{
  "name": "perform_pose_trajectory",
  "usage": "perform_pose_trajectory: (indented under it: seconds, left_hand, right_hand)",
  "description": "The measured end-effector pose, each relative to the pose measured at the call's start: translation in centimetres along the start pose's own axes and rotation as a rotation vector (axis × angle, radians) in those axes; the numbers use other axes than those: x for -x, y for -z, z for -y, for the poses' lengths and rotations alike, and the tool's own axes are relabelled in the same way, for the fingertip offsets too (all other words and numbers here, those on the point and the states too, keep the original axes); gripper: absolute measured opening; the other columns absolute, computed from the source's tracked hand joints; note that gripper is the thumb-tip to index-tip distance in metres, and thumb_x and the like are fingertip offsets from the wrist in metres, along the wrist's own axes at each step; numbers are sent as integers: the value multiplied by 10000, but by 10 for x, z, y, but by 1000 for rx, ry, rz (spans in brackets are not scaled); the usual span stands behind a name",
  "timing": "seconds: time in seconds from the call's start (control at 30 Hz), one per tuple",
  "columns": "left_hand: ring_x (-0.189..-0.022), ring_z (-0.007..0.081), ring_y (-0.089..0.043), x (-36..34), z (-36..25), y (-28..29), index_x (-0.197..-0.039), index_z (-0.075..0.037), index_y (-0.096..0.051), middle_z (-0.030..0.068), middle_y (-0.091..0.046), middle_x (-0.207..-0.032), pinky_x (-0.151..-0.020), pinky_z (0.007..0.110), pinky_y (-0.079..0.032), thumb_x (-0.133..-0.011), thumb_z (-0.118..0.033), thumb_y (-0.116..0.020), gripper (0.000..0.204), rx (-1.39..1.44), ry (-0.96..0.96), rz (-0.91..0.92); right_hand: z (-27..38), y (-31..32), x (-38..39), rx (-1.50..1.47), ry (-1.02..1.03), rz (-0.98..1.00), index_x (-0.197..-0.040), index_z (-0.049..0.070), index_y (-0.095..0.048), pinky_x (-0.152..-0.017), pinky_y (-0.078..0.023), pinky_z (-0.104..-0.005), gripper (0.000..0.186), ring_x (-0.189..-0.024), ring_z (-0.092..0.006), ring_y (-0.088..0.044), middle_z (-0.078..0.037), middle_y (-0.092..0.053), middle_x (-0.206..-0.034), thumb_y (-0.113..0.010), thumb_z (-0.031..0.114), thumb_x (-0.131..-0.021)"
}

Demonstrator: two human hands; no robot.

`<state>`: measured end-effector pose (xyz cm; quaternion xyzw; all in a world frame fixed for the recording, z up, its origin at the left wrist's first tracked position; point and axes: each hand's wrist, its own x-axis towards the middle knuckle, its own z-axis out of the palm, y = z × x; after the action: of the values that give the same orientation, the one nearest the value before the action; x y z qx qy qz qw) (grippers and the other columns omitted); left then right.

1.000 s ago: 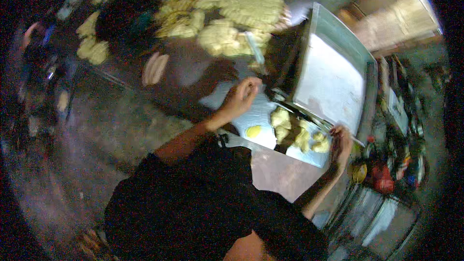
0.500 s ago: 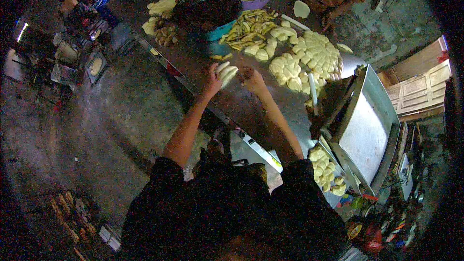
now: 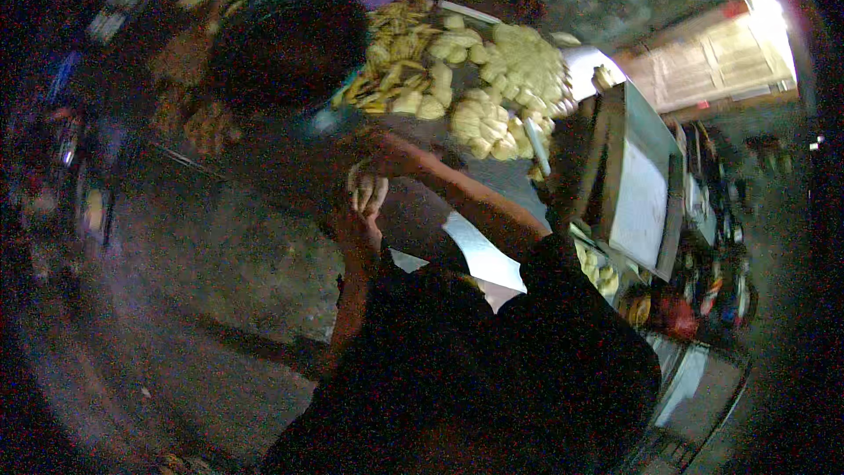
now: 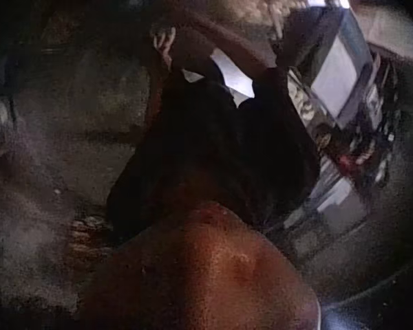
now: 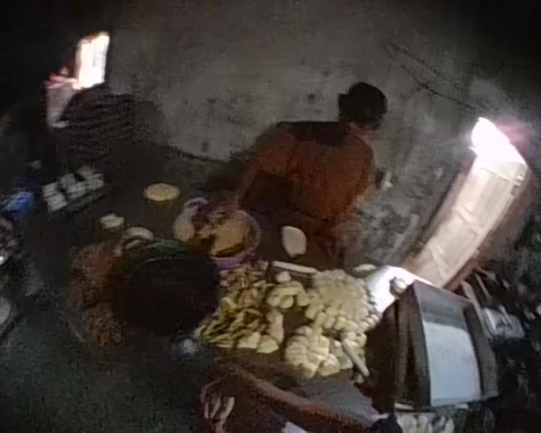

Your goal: The person prepares bread dough by flattening small portions, filling them with a dark spread, rolling them into shapes, and placing them onto a baking tray.

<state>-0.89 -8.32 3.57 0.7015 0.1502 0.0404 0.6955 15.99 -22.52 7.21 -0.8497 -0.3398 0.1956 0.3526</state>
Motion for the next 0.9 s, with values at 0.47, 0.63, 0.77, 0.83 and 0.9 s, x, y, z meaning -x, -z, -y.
perform_pose_trajectory:
  seconds: [0.47,0.63,0.77,0.83,0.9]
  left_hand:
    - [-1051,218,-607,-23,-160,-160,-1437,-44,-433,144,-564,-1270,-864,343,-534,-936,-18,-606,531,-23,-496,903]
    - [-841,185,-634,4,-128,-180,-1317,-46,-560,131,-649,-1059,-772,322,-539,-937,-74,-631,388,-36,-342,1104]
    - [-833,186,-658,31,-114,-182,-1208,-57,-660,106,-698,-960,-780,326,-536,-938,-106,-638,276,-167,-413,1102]
    - [-880,200,-672,40,-121,-191,-1203,-53,-669,132,-709,-1033,-810,336,-536,-946,-99,-618,267,-267,-319,1175]
    - [-894,217,-674,55,-131,-218,-1204,-47,-667,130,-710,-1048,-824,341,-536,-946,-84,-609,266,-188,-402,1185]
  right_hand:
    - [197,186,335,556,-1003,-1284,-964,34,-645,-712,-590,-329,132,-850,-185,-682,-100,-659,-960,-688,-5,-846]
    - [160,202,434,1022,-1076,-1256,-908,52,-619,-740,-509,-435,172,-824,-360,-628,-158,-670,-845,-746,123,-818]
    - [115,176,515,729,-1209,-1363,-916,38,-674,-740,-536,-394,264,-825,-307,-669,-154,-697,-879,-796,250,-816]
    - [107,163,552,473,-1326,-1384,-1018,34,-694,-716,-561,-384,375,-794,-288,-700,-173,-711,-974,-821,319,-810]
    - [98,143,576,659,-1358,-1388,-1095,34,-674,-722,-562,-381,420,-816,-293,-704,-193,-702,-1019,-813,319,-819]
